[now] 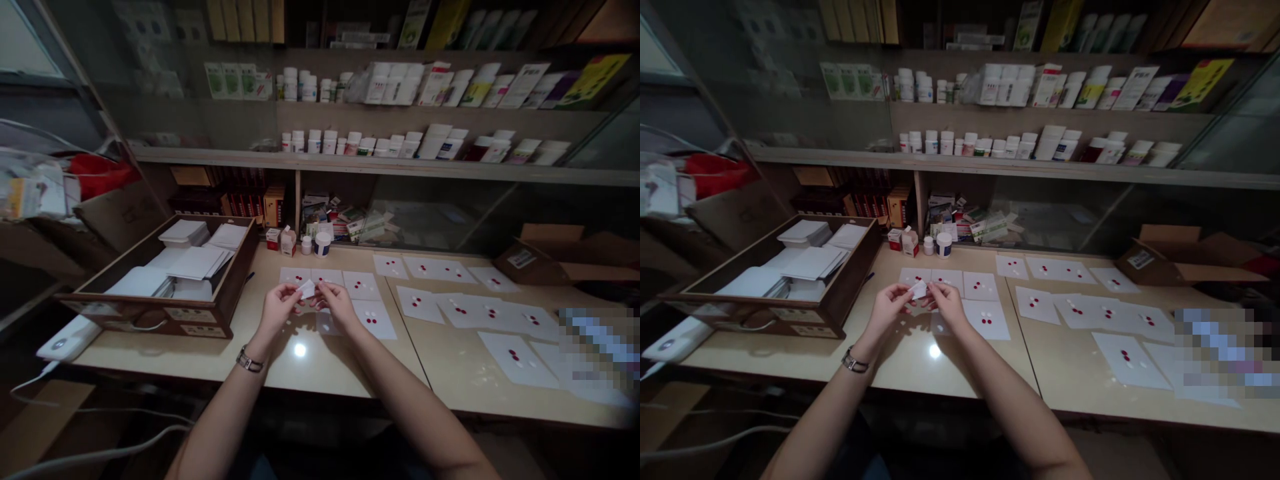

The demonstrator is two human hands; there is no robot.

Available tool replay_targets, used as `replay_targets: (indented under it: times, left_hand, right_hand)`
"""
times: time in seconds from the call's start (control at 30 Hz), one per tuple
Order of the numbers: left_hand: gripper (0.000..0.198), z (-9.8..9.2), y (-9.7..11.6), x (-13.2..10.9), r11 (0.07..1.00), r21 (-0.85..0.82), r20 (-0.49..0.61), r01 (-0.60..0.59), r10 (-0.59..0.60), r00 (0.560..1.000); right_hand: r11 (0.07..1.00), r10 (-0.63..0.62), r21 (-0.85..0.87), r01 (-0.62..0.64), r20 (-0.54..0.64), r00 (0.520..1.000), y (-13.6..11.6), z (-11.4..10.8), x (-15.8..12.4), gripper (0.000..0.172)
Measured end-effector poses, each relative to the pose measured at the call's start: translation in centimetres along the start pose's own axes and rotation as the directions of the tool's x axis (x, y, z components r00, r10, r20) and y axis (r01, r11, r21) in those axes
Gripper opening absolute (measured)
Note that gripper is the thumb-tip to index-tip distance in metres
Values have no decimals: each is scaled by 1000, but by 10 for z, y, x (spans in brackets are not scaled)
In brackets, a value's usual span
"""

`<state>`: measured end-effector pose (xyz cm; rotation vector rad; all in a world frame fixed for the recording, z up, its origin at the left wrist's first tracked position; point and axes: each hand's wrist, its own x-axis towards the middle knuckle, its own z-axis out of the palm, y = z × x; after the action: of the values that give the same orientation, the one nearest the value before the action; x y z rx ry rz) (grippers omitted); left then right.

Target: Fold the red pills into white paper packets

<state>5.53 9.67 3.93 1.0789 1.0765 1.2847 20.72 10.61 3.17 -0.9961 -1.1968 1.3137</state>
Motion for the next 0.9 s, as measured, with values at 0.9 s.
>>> replay_targets:
  times: [0.9]
  left_hand:
    - [42,3,-7,2,990,22,23,139,-139,990]
  right_hand:
    - [998,13,55,-9,-76,997,11,5,4,38]
